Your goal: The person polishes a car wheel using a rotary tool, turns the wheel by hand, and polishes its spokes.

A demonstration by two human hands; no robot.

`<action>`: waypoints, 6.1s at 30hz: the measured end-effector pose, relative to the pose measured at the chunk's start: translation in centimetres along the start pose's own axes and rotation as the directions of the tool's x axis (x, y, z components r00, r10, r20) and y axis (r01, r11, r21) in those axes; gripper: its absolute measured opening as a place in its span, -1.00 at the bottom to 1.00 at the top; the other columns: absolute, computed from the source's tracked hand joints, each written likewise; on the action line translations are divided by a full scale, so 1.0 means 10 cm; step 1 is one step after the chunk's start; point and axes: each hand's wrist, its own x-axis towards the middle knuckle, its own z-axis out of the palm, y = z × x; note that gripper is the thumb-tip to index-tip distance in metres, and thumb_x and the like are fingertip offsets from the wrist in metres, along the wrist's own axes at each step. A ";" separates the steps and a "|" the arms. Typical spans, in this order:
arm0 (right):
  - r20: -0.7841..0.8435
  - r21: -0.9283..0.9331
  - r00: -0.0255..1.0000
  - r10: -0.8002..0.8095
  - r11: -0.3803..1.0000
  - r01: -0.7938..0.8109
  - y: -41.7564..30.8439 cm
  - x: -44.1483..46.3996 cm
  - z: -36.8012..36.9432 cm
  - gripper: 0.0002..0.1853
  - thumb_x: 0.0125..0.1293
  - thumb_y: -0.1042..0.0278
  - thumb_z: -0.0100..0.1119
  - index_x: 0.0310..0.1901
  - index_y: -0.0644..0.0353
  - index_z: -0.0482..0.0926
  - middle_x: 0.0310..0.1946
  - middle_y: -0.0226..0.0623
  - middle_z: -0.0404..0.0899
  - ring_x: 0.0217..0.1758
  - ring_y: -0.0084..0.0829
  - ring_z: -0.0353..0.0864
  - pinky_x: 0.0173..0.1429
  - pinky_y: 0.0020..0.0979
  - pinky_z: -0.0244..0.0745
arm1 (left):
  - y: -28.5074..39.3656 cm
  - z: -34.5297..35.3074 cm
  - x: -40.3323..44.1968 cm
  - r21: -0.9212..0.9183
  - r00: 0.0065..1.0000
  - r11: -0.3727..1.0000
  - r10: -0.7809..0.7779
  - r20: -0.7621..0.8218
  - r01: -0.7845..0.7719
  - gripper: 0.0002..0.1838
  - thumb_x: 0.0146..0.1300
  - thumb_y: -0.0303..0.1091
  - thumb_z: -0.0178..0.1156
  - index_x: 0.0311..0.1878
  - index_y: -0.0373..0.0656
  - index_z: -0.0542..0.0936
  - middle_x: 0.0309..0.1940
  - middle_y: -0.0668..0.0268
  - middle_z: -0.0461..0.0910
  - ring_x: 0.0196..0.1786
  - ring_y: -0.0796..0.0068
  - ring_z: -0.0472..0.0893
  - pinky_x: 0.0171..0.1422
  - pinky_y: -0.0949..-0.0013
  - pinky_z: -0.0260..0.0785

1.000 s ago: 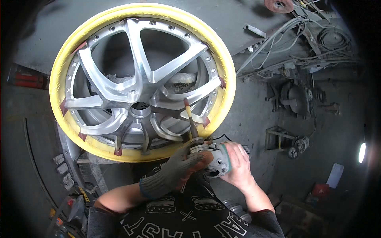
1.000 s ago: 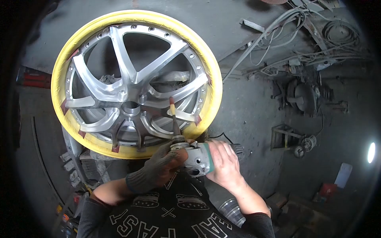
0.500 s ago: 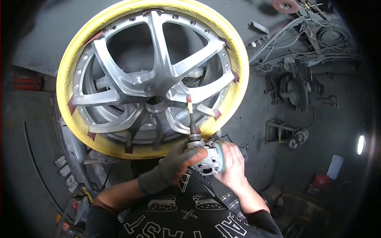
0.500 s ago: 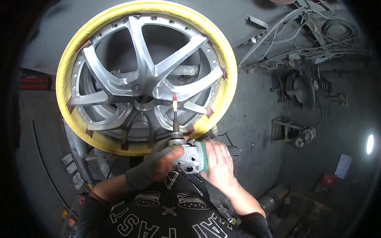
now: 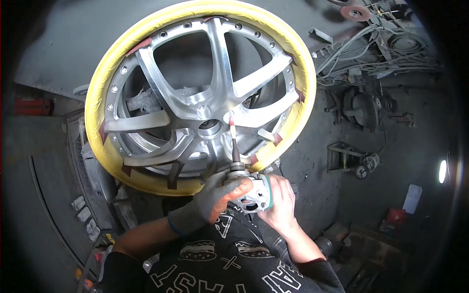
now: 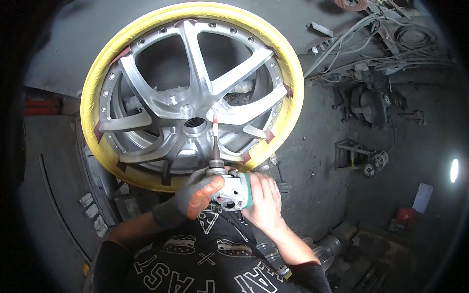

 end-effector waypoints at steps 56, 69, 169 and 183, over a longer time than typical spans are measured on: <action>0.059 -0.045 0.977 -0.205 0.977 0.207 1.25 0.19 -0.93 -0.27 -0.36 0.49 0.46 0.02 0.34 0.49 -0.12 -0.03 0.60 -0.09 0.04 0.62 0.02 -0.11 0.54 | -0.47 1.07 0.88 -0.099 0.984 0.987 0.114 -0.135 -0.128 -0.57 0.30 -0.18 0.39 0.08 -0.24 0.55 -0.06 0.35 0.60 -0.03 0.61 0.57 0.10 0.42 0.46; 0.083 -0.045 0.985 -0.151 0.987 0.155 0.86 0.05 -0.70 -0.30 -0.29 0.52 0.43 0.06 0.33 0.47 -0.07 -0.01 0.58 -0.02 0.04 0.60 0.13 -0.10 0.51 | -0.53 0.73 0.59 -0.112 0.987 0.991 0.051 -0.151 -0.068 -0.67 0.42 -0.36 0.23 0.18 -0.24 0.52 0.05 0.25 0.60 0.11 0.50 0.60 0.25 0.36 0.44; -0.067 -0.133 0.988 -0.136 0.983 0.127 0.72 0.00 -0.55 -0.36 -0.27 0.56 0.39 0.01 0.36 0.51 -0.16 -0.02 0.61 -0.11 0.05 0.63 0.02 -0.13 0.55 | -0.32 0.61 0.56 0.083 0.998 0.995 -0.058 0.009 0.057 -0.49 0.46 0.00 0.14 0.29 -0.13 0.47 0.07 0.27 0.59 0.04 0.38 0.67 -0.14 0.22 0.64; -0.031 -0.149 0.999 -0.030 0.988 0.025 0.30 -0.12 -0.31 -0.25 -0.28 0.59 0.39 0.12 0.40 0.42 -0.05 0.06 0.58 0.01 0.07 0.59 0.17 -0.09 0.51 | -0.20 0.36 0.26 0.082 0.999 0.996 0.036 -0.035 -0.034 -0.48 0.35 0.03 0.27 0.17 -0.20 0.57 -0.10 0.27 0.62 -0.17 0.49 0.69 -0.33 0.43 0.62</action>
